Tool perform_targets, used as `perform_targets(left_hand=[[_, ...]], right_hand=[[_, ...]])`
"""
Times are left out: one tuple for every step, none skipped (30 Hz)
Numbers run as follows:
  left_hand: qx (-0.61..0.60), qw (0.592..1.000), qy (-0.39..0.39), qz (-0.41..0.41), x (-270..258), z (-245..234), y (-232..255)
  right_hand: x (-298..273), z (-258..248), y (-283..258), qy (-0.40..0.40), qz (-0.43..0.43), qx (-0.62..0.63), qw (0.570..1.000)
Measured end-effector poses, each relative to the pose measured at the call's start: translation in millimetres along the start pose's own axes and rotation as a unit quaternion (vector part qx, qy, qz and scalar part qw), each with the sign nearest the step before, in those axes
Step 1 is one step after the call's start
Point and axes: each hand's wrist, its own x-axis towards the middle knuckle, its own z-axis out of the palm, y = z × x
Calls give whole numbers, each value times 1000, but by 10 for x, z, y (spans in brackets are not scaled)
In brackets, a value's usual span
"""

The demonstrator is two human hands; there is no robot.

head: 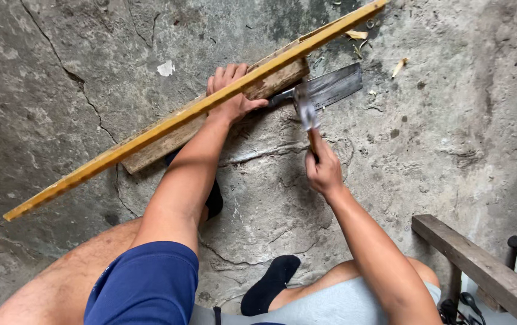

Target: The person repairs a wooden frame by using a hammer to drive nails and a cleaver to scrape wood, then carries the frame through a house.

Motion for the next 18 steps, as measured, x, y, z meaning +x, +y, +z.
perform_targets(left_hand=[[0,1000,-13,-3,20,-35,-24],[2,1000,-8,2,36,-76,-56],[-3,998,-68,8,17,-131,-110],[-9,992,-127,15,-10,-189,-172],[-5,992,-124,22,-55,-259,-249],[-18,995,-97,26,-142,-338,-330],[-31,997,-73,26,-266,-400,-383],[-28,996,-74,28,-347,-445,-416],[25,993,-111,2,-405,-480,-436],[79,986,-147,-25,-432,-500,-436],[80,986,-147,-23,-434,-491,-397],[79,979,-176,-65,-420,-479,-346],[78,971,-201,-105,-362,-487,-310],[80,972,-197,-101,-329,-527,-291],[86,974,-189,-86,-313,-578,-270],[92,977,-182,-70,-285,-628,-228],[93,977,-180,-66,-241,-684,-165],[96,981,-163,-40,-175,-764,-99]], right_hand=[[-98,-21,83,6,-3,1,1000],[-191,-41,152,46,-61,-44,996],[-297,-48,207,84,-117,-86,986],[-387,-55,262,89,-116,-84,986],[-439,-55,324,31,-48,-105,993],[-454,-50,393,-27,21,-123,992],[-483,-40,455,-25,22,-120,992],[-500,-23,512,-20,6,-124,992],[-512,1,558,-14,-8,-130,991],[-511,36,581,-11,-7,-128,992],[-495,45,593,-18,-2,-140,990],[-477,33,582,-25,3,-152,988],[-422,11,541,-19,2,-151,988],[-368,-18,472,9,7,-123,992],[-310,-82,407,36,13,-96,995],[-215,-191,352,42,13,-95,994],[-110,-323,287,65,15,-39,997],[-3,-461,199,89,17,16,996]])
